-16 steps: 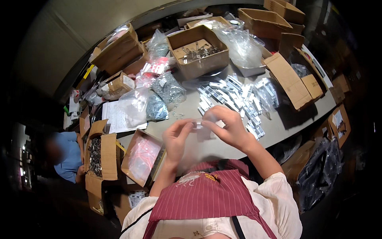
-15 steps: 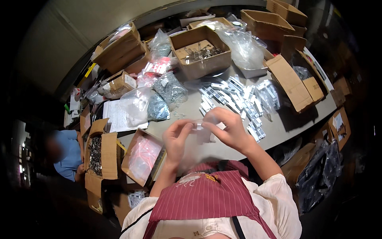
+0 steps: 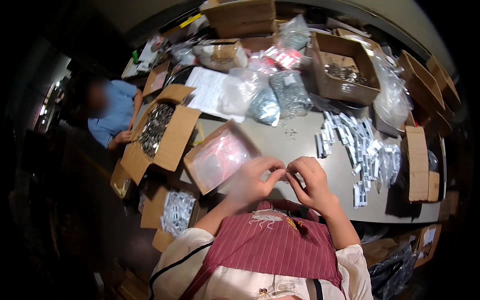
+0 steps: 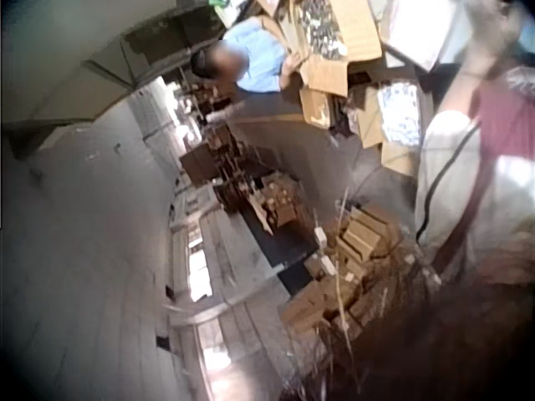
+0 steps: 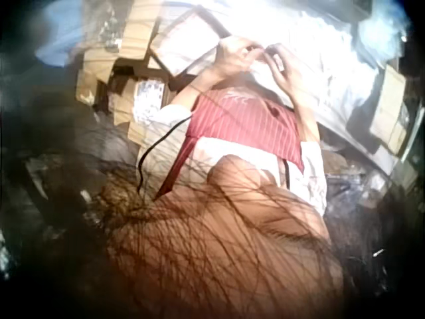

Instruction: The person assembles small metal hardware components at a cluttered workbench. They pick up metal pieces, align them, and place them into small plastic bags, repeating the process with multiple units.

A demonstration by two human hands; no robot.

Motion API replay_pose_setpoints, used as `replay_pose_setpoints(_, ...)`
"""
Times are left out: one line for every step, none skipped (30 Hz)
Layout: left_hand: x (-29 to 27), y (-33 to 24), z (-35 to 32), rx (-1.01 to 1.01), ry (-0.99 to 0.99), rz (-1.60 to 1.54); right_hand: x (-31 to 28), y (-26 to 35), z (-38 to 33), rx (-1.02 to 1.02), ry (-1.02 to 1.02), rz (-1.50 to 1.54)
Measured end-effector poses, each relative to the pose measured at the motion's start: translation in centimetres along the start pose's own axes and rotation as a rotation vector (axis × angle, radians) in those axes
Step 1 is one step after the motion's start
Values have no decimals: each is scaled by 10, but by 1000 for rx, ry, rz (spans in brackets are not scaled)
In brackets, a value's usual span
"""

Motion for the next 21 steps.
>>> replay_pose_setpoints(-7,4,-8,-20,-18,11,7,3,4,-62,23,-28)
replay_pose_setpoints(-13,8,-15,-36,-31,19,16,3,5,-97,42,-29)
replay_pose_setpoints(-20,14,-23,-53,-45,27,24,6,10,-128,81,-28)
replay_pose_setpoints(-26,21,-31,-81,-97,29,32,10,16,-160,120,-26)
replay_pose_setpoints(-36,24,-38,-69,-168,36,41,12,23,-200,160,-20)
replay_pose_setpoints(-45,27,-44,-57,-239,43,52,12,27,-240,180,-21)
replay_pose_setpoints(-56,29,-52,-46,-312,53,61,15,35,-278,180,-22)
replay_pose_setpoints(-66,27,-61,-126,-296,61,72,20,43,-318,182,-20)
replay_pose_setpoints(-73,27,-68,-144,-317,63,82,25,50,-356,183,-18)
replay_pose_setpoints(-79,28,-74,-162,-339,66,88,28,56,-404,237,21)
replay_pose_setpoints(-86,26,-81,-179,-362,71,97,30,59,-443,255,33)
replay_pose_setpoints(-94,25,-88,-261,-374,30,108,32,62,-486,269,50)
replay_pose_setpoints(-102,20,-96,-273,-405,58,119,34,65,-526,282,66)
replay_pose_setpoints(-109,16,-102,-280,-428,79,126,38,69,-562,324,83)
replay_pose_setpoints(-114,16,-110,-290,-448,100,134,43,71,-588,357,108)
replay_pose_setpoints(-120,16,-118,-215,-473,222,143,48,73,-613,389,132)
replay_pose_setpoints(-124,18,-126,-205,-498,224,149,53,76,-636,421,146)
replay_pose_setpoints(-127,21,-134,-193,-522,226,155,61,79,-643,439,166)
replay_pose_setpoints(-130,24,-142,-182,-543,228,162,65,80,-653,468,178)
replay_pose_setpoints(-134,27,-151,-162,-589,230,168,68,81,-664,492,186)
replay_pose_setpoints(-137,32,-160,-189,-637,199,173,71,83,-674,516,192)
Point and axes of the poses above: each hand's wrist, its own z-axis towards the middle knuckle, its own x-axis out of the palm, y = z × x, the point moved 2 cm from there along z, towards the middle knuckle, and after that the axes turned 4 degrees about -x, right-handed, at the moved point
